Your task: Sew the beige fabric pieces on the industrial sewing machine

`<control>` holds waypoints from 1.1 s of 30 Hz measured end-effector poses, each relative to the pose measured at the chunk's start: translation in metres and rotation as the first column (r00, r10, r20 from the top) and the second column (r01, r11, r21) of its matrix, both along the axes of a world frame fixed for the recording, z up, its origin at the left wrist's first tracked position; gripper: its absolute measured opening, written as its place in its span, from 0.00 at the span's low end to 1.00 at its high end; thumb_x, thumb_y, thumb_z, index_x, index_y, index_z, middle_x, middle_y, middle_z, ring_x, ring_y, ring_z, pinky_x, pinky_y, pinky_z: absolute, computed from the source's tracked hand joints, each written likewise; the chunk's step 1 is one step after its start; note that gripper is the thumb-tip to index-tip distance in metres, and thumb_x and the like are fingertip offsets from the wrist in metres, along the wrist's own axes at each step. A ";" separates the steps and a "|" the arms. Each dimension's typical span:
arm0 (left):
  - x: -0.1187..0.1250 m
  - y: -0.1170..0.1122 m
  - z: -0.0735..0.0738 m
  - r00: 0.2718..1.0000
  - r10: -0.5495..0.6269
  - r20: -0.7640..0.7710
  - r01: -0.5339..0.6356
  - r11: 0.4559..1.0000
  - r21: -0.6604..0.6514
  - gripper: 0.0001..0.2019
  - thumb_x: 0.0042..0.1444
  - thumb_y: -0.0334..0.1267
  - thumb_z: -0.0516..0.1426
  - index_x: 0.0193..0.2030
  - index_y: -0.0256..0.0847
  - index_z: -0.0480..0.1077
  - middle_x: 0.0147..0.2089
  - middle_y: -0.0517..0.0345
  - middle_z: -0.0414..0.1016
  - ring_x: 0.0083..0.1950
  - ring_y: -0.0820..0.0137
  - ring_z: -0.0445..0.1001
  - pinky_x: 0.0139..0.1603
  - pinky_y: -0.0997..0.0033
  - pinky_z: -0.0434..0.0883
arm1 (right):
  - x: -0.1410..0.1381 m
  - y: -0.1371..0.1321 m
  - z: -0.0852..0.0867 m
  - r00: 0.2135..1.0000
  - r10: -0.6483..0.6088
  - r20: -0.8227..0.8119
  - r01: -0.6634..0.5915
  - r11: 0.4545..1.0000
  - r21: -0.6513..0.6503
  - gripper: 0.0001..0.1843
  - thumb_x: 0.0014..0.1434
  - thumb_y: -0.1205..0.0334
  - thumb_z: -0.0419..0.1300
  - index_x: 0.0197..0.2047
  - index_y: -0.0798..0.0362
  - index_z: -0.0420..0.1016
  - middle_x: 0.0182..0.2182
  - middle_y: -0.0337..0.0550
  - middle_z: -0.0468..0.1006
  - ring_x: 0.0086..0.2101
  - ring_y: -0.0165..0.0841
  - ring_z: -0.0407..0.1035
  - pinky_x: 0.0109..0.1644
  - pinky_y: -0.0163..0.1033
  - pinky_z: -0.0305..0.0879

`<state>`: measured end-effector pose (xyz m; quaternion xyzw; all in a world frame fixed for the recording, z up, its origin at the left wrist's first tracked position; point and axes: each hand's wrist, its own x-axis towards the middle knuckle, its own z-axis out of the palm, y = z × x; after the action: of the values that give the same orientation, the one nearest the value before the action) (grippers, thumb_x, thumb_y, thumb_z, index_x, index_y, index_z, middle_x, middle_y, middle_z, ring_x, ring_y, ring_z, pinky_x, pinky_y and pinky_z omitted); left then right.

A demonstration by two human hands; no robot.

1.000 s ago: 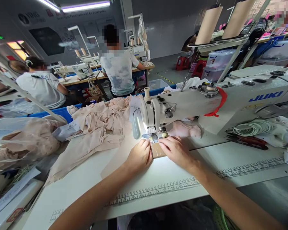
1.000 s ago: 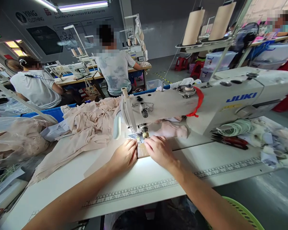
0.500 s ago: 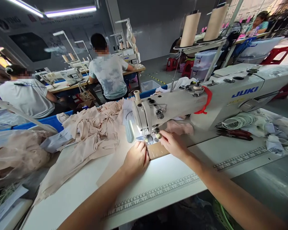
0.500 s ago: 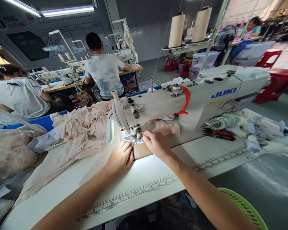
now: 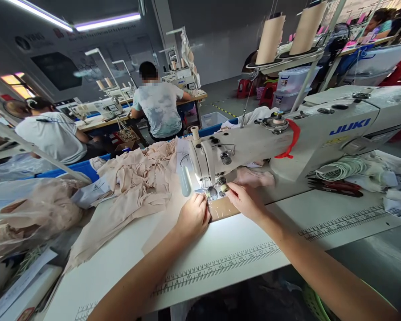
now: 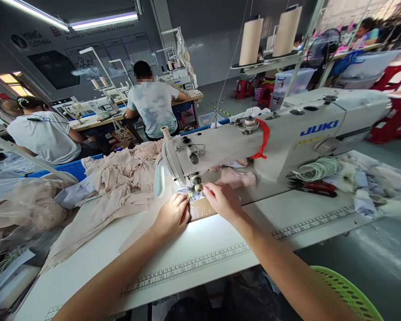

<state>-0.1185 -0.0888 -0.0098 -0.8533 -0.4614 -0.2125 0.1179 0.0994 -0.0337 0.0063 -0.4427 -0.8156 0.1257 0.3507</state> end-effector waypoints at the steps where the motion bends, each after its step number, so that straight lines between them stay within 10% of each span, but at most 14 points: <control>1: 0.000 0.000 0.000 1.000 0.000 0.006 0.000 1.000 0.000 0.14 0.66 0.30 0.49 0.49 0.35 0.76 0.48 0.40 0.79 0.48 0.56 0.76 0.50 0.56 0.81 | 0.000 0.000 -0.001 1.000 -0.010 0.006 0.010 1.000 0.016 0.18 0.72 0.56 0.49 0.32 0.48 0.73 0.21 0.40 0.75 0.24 0.33 0.66 0.31 0.37 0.51; 33: -0.006 0.005 0.003 0.999 0.041 -0.006 -0.041 0.997 -0.061 0.14 0.66 0.31 0.50 0.51 0.35 0.75 0.49 0.42 0.80 0.48 0.57 0.77 0.49 0.56 0.79 | -0.005 -0.002 -0.007 0.989 0.000 0.149 -0.018 0.992 0.123 0.20 0.72 0.58 0.49 0.30 0.51 0.74 0.23 0.44 0.78 0.24 0.33 0.66 0.33 0.39 0.50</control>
<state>-0.1247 -0.0842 -0.0073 -0.8473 -0.4848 -0.1937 0.0975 0.0948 -0.0357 -0.0011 -0.4244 -0.8478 0.0429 0.3152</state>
